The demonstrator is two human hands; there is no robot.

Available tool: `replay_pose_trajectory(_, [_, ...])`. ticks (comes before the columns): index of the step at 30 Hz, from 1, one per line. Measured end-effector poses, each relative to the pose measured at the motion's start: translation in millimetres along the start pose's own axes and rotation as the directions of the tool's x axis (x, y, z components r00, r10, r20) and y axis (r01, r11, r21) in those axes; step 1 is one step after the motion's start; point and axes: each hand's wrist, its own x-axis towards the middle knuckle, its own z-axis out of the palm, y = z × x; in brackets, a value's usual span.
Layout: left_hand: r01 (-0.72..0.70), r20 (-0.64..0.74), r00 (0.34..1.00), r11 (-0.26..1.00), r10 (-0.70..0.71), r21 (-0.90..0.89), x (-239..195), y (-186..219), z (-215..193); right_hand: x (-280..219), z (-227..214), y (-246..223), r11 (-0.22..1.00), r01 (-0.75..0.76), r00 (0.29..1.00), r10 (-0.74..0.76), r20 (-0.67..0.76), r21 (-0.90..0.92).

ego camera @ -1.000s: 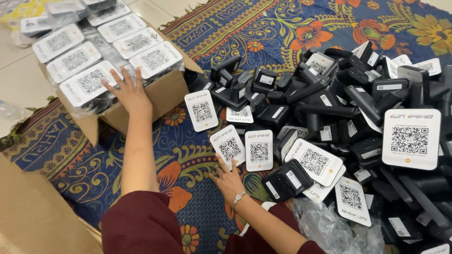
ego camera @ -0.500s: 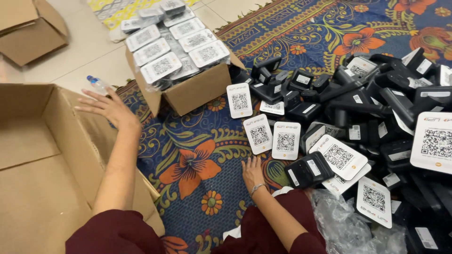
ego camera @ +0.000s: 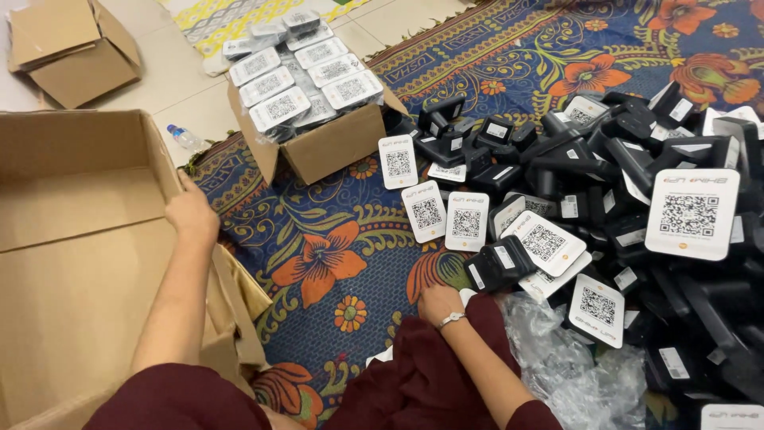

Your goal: The person sits on a patterned rug and unpacks small black electronic devices from bubble wrap. They place the devices into a cardboard box, arranging them in neat rows. The person repeats this process, handling the devices and packaging materials by hand.

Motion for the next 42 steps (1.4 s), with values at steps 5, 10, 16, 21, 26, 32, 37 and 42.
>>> replay_pose_trajectory(5, [-0.084, -0.13, 0.988, 0.996, 0.082, -0.01, 60, 12, -38, -21, -48, -16, 0.991, 0.013, 1.0, -0.011, -0.017, 0.133])
replay_pose_trajectory(10, [-0.181, -0.147, 0.979, 0.945, 0.145, -0.272, 2, 59, -155, -26, -94, -31, 0.537, -0.041, 0.975, 0.204, -0.083, 0.843])
replay_pose_trajectory(16, [-0.427, -0.111, 0.883, 0.684, 0.456, -0.591, -98, 139, -222, -23, -164, -44, -0.176, -0.155, 0.987, 0.002, 0.158, 0.972])
replay_pose_trajectory(21, [-0.417, -0.005, 0.822, 0.596, 0.569, -0.686, -116, 215, -193, -56, -208, -37, -0.19, -0.22, 0.97, 0.065, 0.236, 0.957])
replay_pose_trajectory(26, [-0.323, 0.134, 0.815, 0.634, 0.564, -0.703, -109, 270, -104, -80, -199, 4, 0.042, -0.237, 0.962, 0.146, 0.229, 0.971])
replay_pose_trajectory(32, [-0.563, -0.293, 0.814, 0.559, 0.502, -0.609, -94, 330, 21, -109, -200, -4, 0.145, -0.067, 0.996, 0.063, 0.058, 0.987])
replay_pose_trajectory(37, [-0.342, -0.146, 0.926, 0.609, 0.348, -0.716, -89, 324, 26, -91, -186, -25, 0.614, -0.003, 0.992, 0.104, -0.078, 0.79])
replay_pose_trajectory(42, [-0.274, -0.164, 0.959, 0.592, 0.233, -0.758, -100, 299, 19, -57, -139, -30, 0.634, -0.041, 0.997, 0.073, -0.007, 0.773])
